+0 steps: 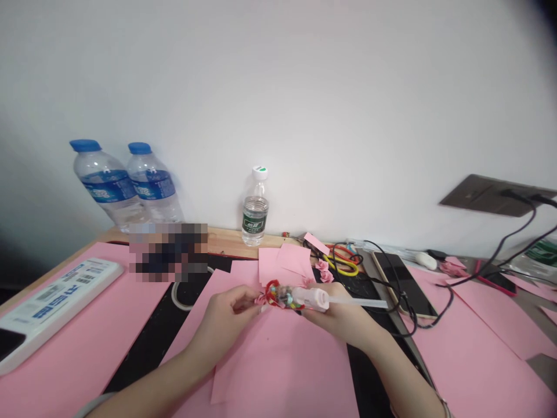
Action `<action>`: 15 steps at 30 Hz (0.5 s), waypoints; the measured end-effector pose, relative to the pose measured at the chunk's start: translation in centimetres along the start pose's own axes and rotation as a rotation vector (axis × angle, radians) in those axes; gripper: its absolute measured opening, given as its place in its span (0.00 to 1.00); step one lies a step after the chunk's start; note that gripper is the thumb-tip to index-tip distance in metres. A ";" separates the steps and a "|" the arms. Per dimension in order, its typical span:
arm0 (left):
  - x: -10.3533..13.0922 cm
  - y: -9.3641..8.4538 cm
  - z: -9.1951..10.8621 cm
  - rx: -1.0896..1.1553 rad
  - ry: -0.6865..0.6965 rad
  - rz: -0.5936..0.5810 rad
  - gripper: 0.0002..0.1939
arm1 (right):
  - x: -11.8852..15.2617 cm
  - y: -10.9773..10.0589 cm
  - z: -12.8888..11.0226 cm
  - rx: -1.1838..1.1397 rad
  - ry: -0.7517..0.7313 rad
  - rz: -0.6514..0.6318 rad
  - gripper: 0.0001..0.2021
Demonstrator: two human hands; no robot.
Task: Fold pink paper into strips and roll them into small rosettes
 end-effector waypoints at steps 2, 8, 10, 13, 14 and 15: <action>0.0 0.0 -0.1 0.003 -0.009 0.003 0.06 | 0.0 0.0 0.0 0.117 0.007 0.052 0.08; 0.1 0.1 0.0 0.087 -0.041 0.005 0.08 | -0.2 -0.8 1.1 0.253 0.116 0.281 0.09; 0.1 0.2 0.1 0.110 -0.041 0.003 0.09 | -0.1 -1.4 1.7 0.290 0.174 0.367 0.05; 0.1 0.3 0.3 0.149 -0.046 -0.004 0.09 | 0.0 -2.3 2.8 0.392 0.242 0.459 0.08; 0.1 0.3 0.4 0.162 -0.050 -0.006 0.09 | 0.1 -2.5 3.2 0.391 0.234 0.489 0.11; 0.1 0.4 0.5 0.175 -0.055 -0.008 0.09 | 0.1 -2.7 3.6 0.387 0.211 0.486 0.14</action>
Point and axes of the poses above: each hand's wrist, its own x-axis away from the middle knuckle, its own y-axis out of the palm, z = x × y, the point moved 1 cm from there along -x, towards the middle knuckle, and after that the axes turned 12 degrees about -z, right-handed, at the moved point
